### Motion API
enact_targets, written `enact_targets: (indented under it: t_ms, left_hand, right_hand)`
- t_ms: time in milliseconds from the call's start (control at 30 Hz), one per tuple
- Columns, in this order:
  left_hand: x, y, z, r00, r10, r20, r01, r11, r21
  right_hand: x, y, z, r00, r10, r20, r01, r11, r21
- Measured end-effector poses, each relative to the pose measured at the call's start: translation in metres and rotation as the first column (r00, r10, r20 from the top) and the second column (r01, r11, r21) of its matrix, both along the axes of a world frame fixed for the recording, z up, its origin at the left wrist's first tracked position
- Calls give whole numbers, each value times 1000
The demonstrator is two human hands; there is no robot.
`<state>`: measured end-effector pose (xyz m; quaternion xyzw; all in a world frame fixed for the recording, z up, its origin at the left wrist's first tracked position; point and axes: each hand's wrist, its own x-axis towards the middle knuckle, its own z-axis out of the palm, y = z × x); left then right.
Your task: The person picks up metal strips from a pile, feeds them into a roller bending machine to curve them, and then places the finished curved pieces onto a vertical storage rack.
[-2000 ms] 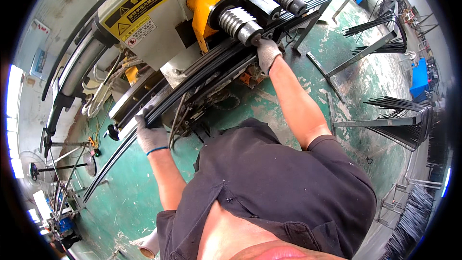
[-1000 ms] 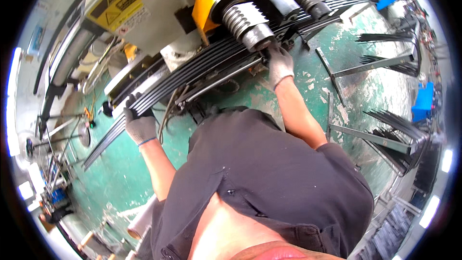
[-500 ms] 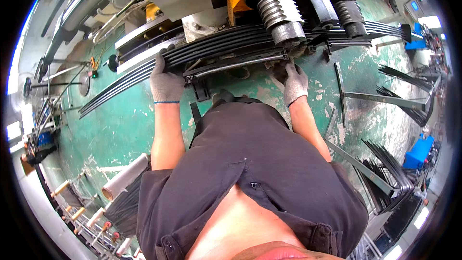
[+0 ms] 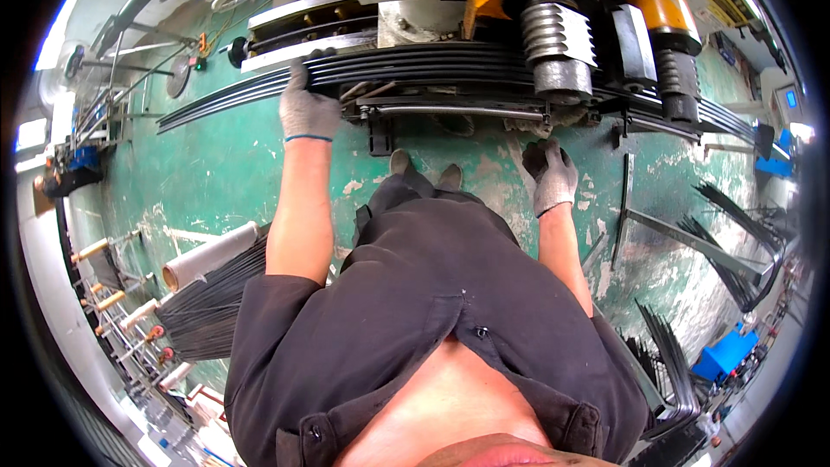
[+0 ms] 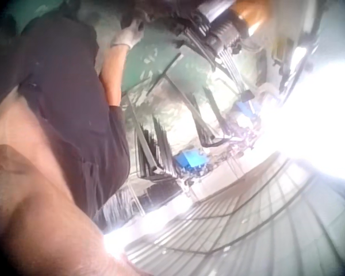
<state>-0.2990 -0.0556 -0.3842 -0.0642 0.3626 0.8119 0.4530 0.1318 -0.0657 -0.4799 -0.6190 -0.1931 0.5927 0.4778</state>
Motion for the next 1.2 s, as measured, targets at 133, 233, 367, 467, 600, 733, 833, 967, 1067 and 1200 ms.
enact_targets:
  t_ms: [133,233,367,467,600,733,833,967,1067,1200]
  left_hand:
    - [18,-12,12,965,-237,108,239,971,-8]
    - [4,-24,18,971,-220,96,215,974,68]
    - [-85,-58,14,984,-175,37,169,978,120]
    - [-192,-87,4,997,-61,-40,66,989,131]
    - [-320,-134,-3,971,203,-126,-203,979,16]
    - [-402,-160,-12,937,244,-249,-279,953,-116]
    - [-421,-161,-10,935,165,-315,-223,962,-157]
    - [-423,-148,-15,941,44,-336,-68,996,-61]
    - [-440,-168,-38,914,-69,-400,14,990,-140]
    - [-444,-179,-24,862,-219,-457,102,958,-267]
  right_hand:
    - [-28,5,21,998,-23,50,23,1000,-1]
    - [-12,-1,-21,998,53,-20,-53,998,-24]
    - [-1,-23,-66,999,39,-15,-41,987,-155]
    - [45,-56,-160,951,-87,-298,-1,959,-284]
    - [45,-121,-175,984,-138,112,177,822,-542]
    - [25,-181,-164,908,126,400,140,808,-573]
    - [2,-210,-150,858,234,458,54,844,-534]
    - [-24,-222,-142,823,262,503,0,887,-463]
    - [-3,-199,-162,648,492,582,-195,845,-498]
    - [-39,-160,-129,775,365,516,-134,892,-431]
